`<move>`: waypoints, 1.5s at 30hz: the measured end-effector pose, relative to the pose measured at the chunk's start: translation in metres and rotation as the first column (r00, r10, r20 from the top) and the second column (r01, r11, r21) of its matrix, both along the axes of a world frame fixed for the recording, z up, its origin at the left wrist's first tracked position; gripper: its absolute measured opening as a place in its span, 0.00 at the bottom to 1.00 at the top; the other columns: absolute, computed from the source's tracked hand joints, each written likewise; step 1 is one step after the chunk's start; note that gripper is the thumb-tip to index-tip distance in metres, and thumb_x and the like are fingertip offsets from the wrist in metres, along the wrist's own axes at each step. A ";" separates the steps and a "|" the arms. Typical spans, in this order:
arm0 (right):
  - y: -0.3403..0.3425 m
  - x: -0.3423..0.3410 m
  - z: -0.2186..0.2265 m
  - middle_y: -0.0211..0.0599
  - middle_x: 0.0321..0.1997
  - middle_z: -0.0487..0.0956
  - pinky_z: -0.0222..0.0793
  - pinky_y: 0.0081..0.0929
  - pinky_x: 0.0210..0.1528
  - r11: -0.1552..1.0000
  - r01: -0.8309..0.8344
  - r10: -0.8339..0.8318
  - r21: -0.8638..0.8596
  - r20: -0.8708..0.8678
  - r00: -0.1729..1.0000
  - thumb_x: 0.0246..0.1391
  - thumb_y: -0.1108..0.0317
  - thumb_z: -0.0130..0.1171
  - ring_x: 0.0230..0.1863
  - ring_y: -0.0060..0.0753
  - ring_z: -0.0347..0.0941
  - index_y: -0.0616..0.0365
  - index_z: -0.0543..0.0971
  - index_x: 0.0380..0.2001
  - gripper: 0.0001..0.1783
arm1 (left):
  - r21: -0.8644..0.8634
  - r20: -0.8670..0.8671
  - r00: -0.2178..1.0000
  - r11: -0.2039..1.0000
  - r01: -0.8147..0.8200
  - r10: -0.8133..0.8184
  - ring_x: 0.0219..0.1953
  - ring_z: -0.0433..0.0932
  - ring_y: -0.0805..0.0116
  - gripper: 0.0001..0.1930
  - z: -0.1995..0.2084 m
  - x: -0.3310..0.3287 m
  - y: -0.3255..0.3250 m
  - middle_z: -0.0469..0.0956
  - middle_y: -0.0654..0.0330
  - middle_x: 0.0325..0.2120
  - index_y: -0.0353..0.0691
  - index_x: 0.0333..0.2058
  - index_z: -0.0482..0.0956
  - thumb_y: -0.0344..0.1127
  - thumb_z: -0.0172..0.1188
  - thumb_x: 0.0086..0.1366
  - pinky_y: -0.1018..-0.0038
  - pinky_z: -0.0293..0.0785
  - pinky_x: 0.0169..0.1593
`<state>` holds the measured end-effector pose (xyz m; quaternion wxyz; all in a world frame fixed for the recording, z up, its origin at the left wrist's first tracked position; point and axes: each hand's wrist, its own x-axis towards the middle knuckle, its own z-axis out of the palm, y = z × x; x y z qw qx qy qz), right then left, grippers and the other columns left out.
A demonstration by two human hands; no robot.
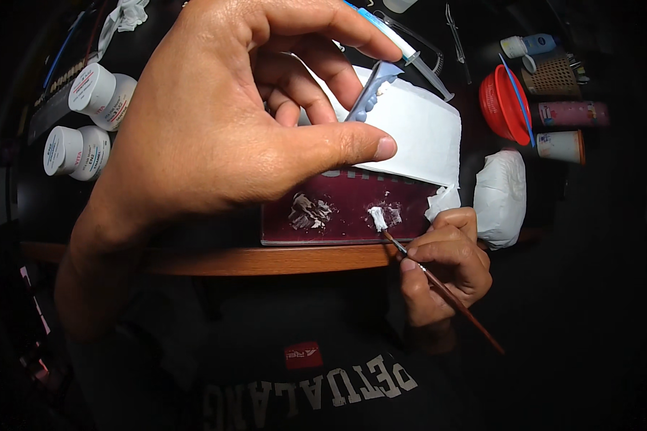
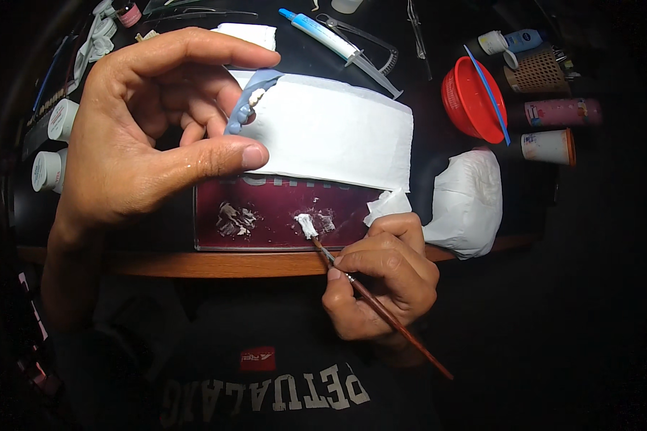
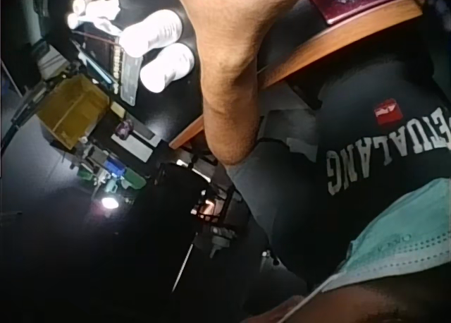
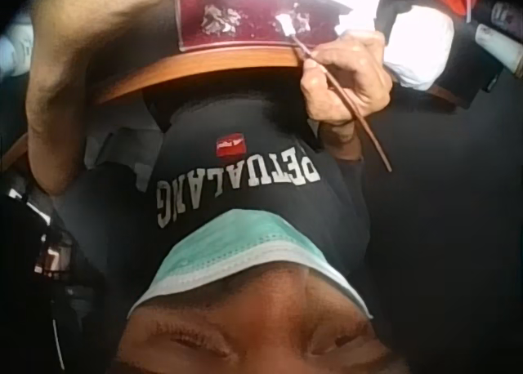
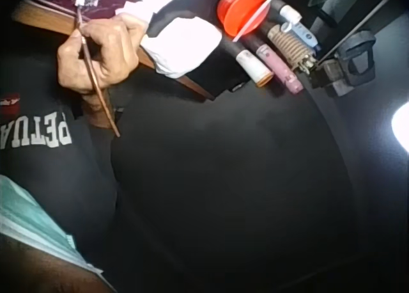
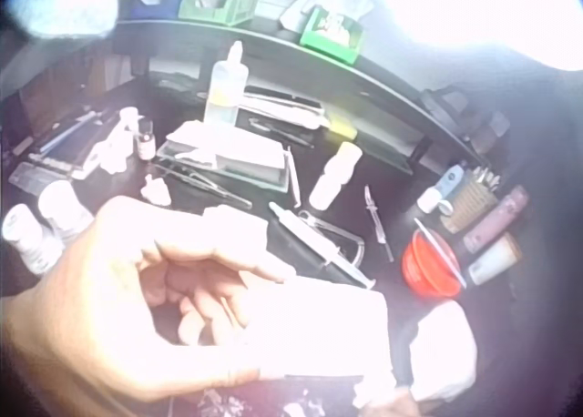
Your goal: The person applies dental ceramic paste to the frame of a dental prosthesis using a small brush, frequently dipping the brush into white material on a palette and wiping it on a paper towel.
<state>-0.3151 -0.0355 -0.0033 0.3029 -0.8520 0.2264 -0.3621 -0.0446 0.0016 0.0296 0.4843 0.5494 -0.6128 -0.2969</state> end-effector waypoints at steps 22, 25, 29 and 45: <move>-0.056 0.042 0.045 0.47 0.31 0.81 0.78 0.51 0.53 0.953 -0.297 0.301 -0.060 0.294 0.907 0.41 0.85 0.61 0.37 0.43 0.83 0.71 0.78 0.39 0.17 | 0.156 -0.398 0.905 0.960 0.232 -0.154 0.29 0.78 0.86 0.27 0.006 0.007 -0.002 0.82 0.60 0.31 0.32 0.50 0.83 0.27 0.80 0.51 0.92 0.73 0.32; -0.069 0.059 0.042 0.49 0.31 0.80 0.77 0.59 0.58 0.901 -0.413 0.432 -0.133 0.348 0.832 0.43 0.85 0.60 0.36 0.39 0.82 0.72 0.77 0.39 0.16 | 0.097 -0.394 0.899 0.964 0.249 -0.192 0.29 0.78 0.86 0.27 0.001 0.008 -0.002 0.82 0.60 0.32 0.32 0.51 0.83 0.28 0.80 0.51 0.90 0.74 0.33; -0.062 0.059 0.034 0.51 0.31 0.79 0.74 0.67 0.59 0.914 -0.401 0.400 -0.070 0.329 0.855 0.44 0.87 0.59 0.33 0.36 0.81 0.72 0.77 0.39 0.15 | 0.101 -0.440 0.879 0.963 0.251 -0.183 0.28 0.78 0.86 0.26 0.002 0.009 -0.002 0.82 0.60 0.32 0.32 0.51 0.83 0.28 0.79 0.52 0.90 0.74 0.33; -0.054 0.057 0.034 0.51 0.30 0.79 0.78 0.65 0.55 0.924 -0.332 0.370 -0.192 0.223 0.902 0.39 0.86 0.62 0.34 0.40 0.83 0.70 0.78 0.36 0.16 | 0.098 -0.414 0.889 0.961 0.258 -0.196 0.26 0.74 0.89 0.26 0.004 0.009 0.001 0.82 0.63 0.31 0.34 0.51 0.84 0.29 0.80 0.52 0.91 0.71 0.30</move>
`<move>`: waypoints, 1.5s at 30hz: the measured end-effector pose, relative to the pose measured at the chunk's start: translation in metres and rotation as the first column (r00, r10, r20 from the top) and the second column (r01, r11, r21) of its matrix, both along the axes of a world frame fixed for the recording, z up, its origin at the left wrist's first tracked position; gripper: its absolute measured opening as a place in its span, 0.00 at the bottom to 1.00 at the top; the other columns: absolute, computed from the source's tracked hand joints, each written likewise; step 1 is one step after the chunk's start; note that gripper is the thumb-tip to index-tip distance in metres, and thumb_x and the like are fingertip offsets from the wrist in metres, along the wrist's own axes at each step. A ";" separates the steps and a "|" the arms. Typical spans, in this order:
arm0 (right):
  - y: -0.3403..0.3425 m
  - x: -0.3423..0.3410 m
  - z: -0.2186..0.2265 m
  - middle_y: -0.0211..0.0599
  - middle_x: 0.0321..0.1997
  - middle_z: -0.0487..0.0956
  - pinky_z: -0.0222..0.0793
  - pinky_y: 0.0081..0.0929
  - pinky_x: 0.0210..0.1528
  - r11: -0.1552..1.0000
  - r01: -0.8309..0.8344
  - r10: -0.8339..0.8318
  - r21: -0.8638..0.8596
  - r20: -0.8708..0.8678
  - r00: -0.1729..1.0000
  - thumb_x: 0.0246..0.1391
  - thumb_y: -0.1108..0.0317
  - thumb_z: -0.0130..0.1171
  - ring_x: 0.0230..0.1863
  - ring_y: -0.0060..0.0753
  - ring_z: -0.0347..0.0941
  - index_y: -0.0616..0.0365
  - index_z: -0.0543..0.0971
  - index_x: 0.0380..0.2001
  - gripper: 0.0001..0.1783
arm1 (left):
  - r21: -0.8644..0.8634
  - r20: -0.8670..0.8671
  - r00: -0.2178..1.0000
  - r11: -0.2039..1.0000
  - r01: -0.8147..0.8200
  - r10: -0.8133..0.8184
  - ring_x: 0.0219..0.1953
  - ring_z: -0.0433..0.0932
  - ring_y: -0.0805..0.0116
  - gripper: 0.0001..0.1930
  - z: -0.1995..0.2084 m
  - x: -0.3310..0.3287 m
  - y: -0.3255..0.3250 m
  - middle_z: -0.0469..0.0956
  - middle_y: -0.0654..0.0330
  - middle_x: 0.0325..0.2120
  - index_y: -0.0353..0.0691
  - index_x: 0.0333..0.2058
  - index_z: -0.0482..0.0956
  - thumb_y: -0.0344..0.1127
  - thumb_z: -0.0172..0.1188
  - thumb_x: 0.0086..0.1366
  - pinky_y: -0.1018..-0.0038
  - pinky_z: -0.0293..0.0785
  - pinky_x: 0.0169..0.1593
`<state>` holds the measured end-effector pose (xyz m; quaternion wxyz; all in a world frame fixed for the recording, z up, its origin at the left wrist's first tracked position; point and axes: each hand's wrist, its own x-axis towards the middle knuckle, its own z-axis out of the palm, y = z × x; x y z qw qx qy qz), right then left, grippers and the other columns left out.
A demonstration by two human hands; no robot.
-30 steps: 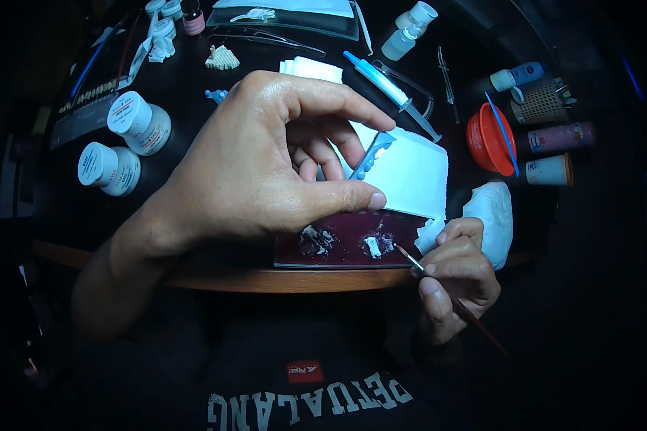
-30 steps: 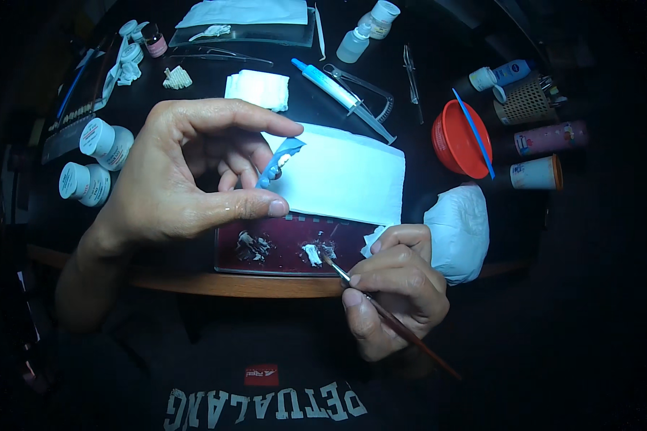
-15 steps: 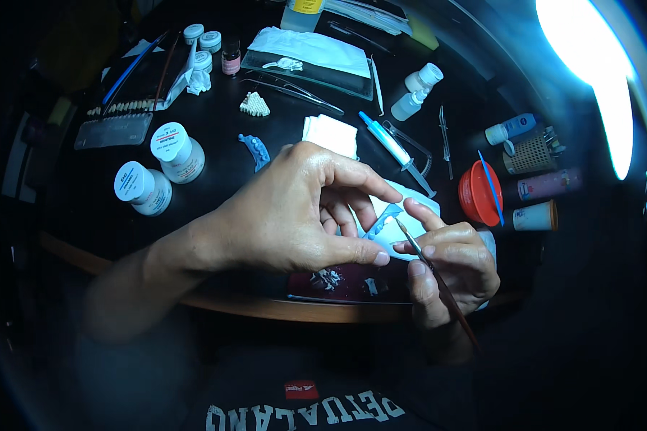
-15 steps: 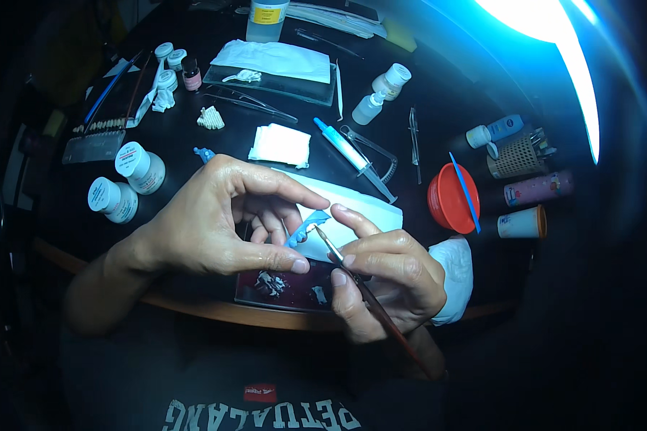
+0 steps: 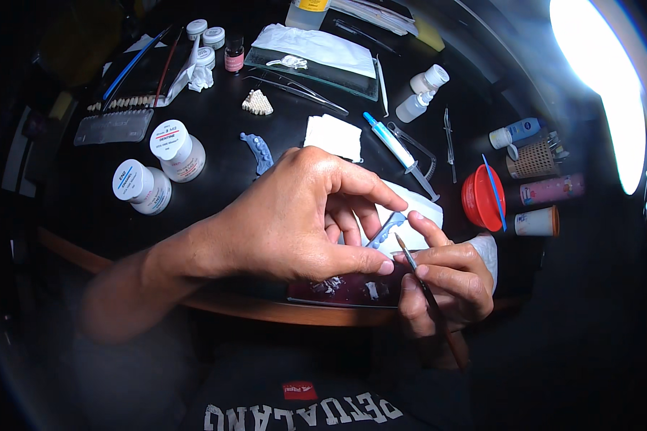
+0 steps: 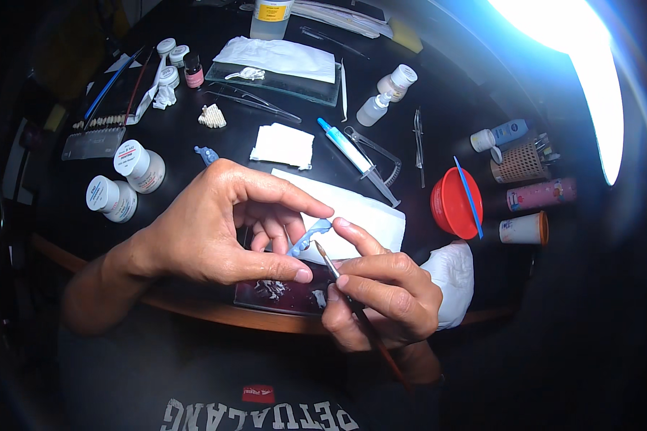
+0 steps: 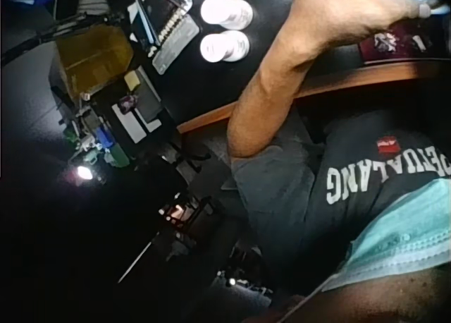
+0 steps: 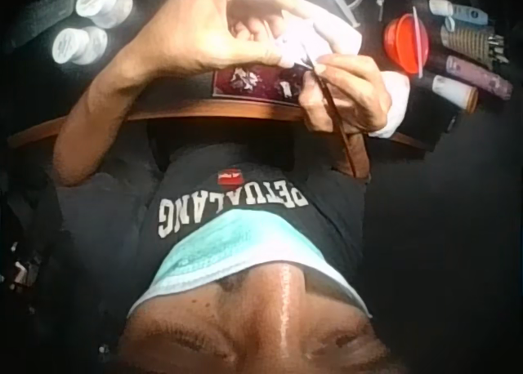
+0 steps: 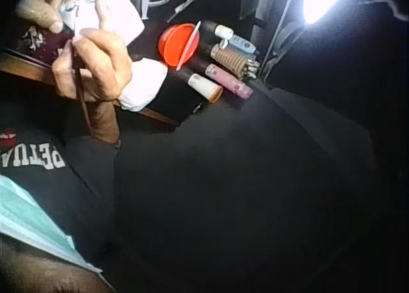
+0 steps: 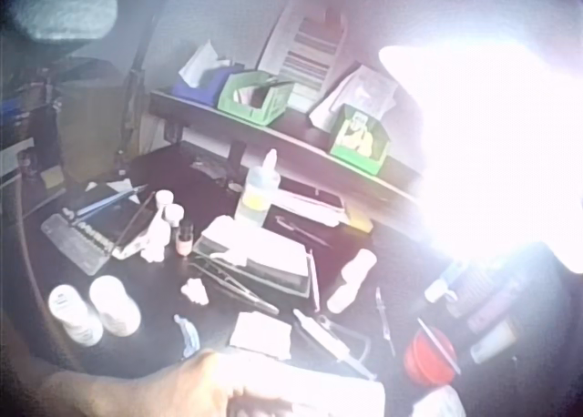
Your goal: The person applies dental ceramic paste to the frame of a dental prosthesis using a small brush, frequently dipping the brush into white material on a palette and wiping it on a paper towel.
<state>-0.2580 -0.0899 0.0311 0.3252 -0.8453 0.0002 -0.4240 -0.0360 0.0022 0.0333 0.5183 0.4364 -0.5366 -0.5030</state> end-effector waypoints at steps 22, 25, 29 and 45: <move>0.000 0.001 -0.002 0.50 0.31 0.80 0.81 0.57 0.53 1.000 0.001 -0.001 -0.030 -0.008 1.000 0.37 0.85 0.64 0.38 0.52 0.85 0.68 0.80 0.34 0.15 | 0.026 0.004 1.000 1.000 -0.013 0.013 0.26 0.74 0.89 0.26 -0.002 -0.001 -0.001 0.82 0.63 0.31 0.34 0.51 0.84 0.29 0.80 0.51 0.90 0.71 0.30; 0.000 0.000 -0.001 0.50 0.31 0.80 0.82 0.56 0.53 0.999 0.009 -0.010 -0.047 -0.022 1.000 0.37 0.85 0.65 0.38 0.53 0.85 0.67 0.80 0.33 0.15 | 0.022 0.006 1.000 1.000 -0.014 0.014 0.26 0.74 0.89 0.26 -0.002 -0.001 -0.001 0.82 0.63 0.31 0.34 0.51 0.84 0.28 0.80 0.51 0.90 0.71 0.30; 0.000 0.000 -0.001 0.50 0.32 0.80 0.82 0.56 0.53 0.998 0.009 -0.010 -0.054 -0.015 1.000 0.37 0.85 0.65 0.38 0.54 0.85 0.67 0.80 0.33 0.15 | 0.059 -0.012 1.000 0.998 -0.003 0.004 0.26 0.74 0.89 0.26 0.001 -0.001 -0.001 0.82 0.63 0.31 0.34 0.51 0.84 0.28 0.80 0.51 0.90 0.70 0.30; 0.001 -0.003 -0.002 0.50 0.32 0.81 0.86 0.44 0.48 0.997 0.040 -0.042 -0.059 -0.023 0.999 0.34 0.85 0.67 0.44 0.62 0.84 0.66 0.81 0.32 0.16 | 0.042 0.006 1.000 0.999 -0.007 0.007 0.26 0.73 0.89 0.26 0.001 -0.001 -0.001 0.82 0.64 0.31 0.34 0.50 0.84 0.29 0.80 0.51 0.90 0.70 0.30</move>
